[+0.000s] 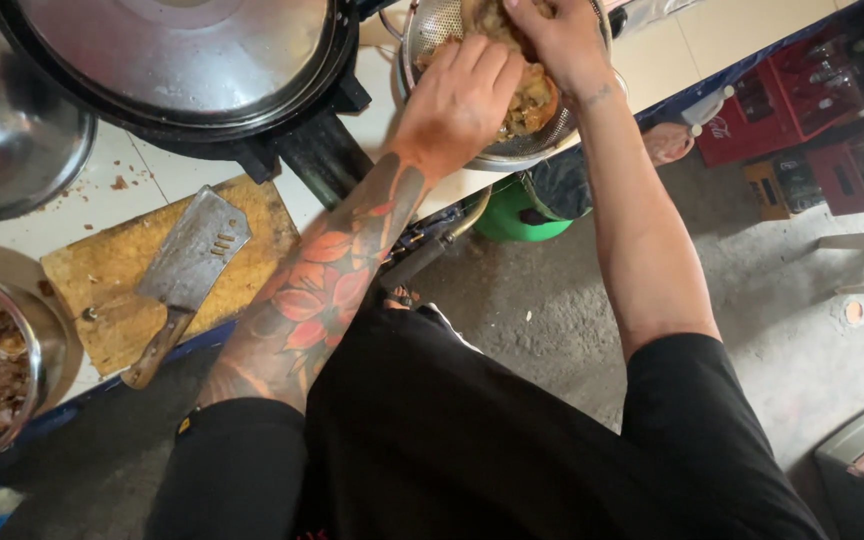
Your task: Chopping fried meat on a wooden cutting board using a cleaver and transferring the pieces to a bowl
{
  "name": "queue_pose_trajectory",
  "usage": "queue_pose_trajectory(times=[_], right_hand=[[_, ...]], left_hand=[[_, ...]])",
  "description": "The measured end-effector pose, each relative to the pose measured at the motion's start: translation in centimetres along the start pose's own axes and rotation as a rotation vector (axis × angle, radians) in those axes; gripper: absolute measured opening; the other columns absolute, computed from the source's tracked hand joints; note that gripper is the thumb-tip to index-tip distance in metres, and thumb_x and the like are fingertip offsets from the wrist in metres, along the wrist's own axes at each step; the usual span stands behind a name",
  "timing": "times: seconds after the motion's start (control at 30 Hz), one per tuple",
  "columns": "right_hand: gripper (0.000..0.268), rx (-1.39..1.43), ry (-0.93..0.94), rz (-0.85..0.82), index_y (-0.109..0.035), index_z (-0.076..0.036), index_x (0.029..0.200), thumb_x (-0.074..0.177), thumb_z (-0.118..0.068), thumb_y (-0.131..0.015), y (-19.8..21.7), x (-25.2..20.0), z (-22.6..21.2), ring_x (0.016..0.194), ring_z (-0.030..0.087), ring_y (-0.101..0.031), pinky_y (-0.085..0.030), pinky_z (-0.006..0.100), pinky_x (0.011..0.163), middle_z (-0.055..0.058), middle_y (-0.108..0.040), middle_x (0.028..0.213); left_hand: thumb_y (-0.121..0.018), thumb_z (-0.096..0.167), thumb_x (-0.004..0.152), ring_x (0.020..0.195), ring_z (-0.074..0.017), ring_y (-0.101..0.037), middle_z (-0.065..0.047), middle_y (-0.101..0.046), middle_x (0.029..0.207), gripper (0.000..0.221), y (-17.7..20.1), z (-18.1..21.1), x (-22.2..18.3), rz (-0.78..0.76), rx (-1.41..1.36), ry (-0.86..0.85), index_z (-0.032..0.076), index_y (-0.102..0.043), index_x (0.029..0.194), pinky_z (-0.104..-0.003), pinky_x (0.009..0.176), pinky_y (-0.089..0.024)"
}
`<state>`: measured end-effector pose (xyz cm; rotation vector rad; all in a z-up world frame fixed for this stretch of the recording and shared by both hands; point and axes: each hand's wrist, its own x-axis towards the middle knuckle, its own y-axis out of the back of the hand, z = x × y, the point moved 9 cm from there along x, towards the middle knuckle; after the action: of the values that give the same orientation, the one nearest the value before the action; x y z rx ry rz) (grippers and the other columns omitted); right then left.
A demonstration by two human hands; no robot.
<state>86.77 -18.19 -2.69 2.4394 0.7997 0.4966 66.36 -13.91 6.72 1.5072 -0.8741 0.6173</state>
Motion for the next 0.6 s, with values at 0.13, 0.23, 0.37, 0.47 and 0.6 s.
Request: queue_pose_trajectory(times=[0.13,0.23,0.37,0.47,0.6], right_hand=[[0.035,-0.015,-0.159,-0.042,-0.077,-0.017,0.101,0.093,-0.051,-0.076,0.3,-0.4,1.2,0.091,0.009,-0.071,-0.055,0.028,0.076,-0.002,-0.078,0.099],[0.03,-0.065,-0.168,-0.151,-0.071,-0.024,0.095,0.097,-0.052,-0.078,-0.5,0.2,3.1,0.086,0.006,-0.065,-0.053,0.026,0.078,-0.008,-0.072,0.093],[0.021,0.087,-0.18,0.052,-0.067,-0.021,0.094,0.091,-0.035,-0.083,2.0,0.5,4.3,0.088,0.004,-0.066,-0.057,0.025,0.074,-0.005,-0.073,0.097],[0.029,-0.085,-0.034,0.025,-0.068,-0.016,0.106,0.095,-0.037,-0.085,2.9,1.6,5.2,0.091,0.008,-0.062,-0.055,0.031,0.072,-0.002,-0.072,0.102],[0.039,-0.42,-0.051,-0.193,-0.069,-0.021,0.091,0.11,-0.052,-0.084,0.9,0.8,4.7,0.081,0.004,-0.053,-0.04,0.031,0.066,-0.008,-0.062,0.083]], left_hand=[[-0.062,0.006,0.098,0.082,-0.0219,-0.056,-0.008,-0.061,0.091,0.007,1.0,-0.2,-1.0,0.039,-0.165,-0.004,0.001,-0.065,0.102,-0.032,0.07,-0.051],[-0.073,-0.001,0.083,0.099,-0.0301,-0.066,-0.019,-0.072,0.107,0.035,0.8,-1.0,-2.5,0.033,-0.362,0.062,-0.008,-0.066,0.116,-0.037,0.089,-0.061],[-0.078,0.004,0.085,0.112,-0.0356,-0.066,-0.02,-0.07,0.119,0.047,2.1,-3.9,-4.0,0.028,-0.511,0.305,-0.006,-0.06,0.127,-0.046,0.106,-0.057],[-0.073,0.003,0.086,0.108,-0.0366,-0.067,-0.021,-0.068,0.119,0.044,7.2,-6.7,-5.2,0.055,-0.466,0.406,-0.005,-0.06,0.127,-0.045,0.101,-0.057],[-0.074,0.025,0.086,0.108,-0.0383,-0.061,-0.014,-0.067,0.115,0.052,10.3,-10.8,-14.6,-0.609,-0.278,0.744,0.01,-0.061,0.135,-0.051,0.092,-0.048]])
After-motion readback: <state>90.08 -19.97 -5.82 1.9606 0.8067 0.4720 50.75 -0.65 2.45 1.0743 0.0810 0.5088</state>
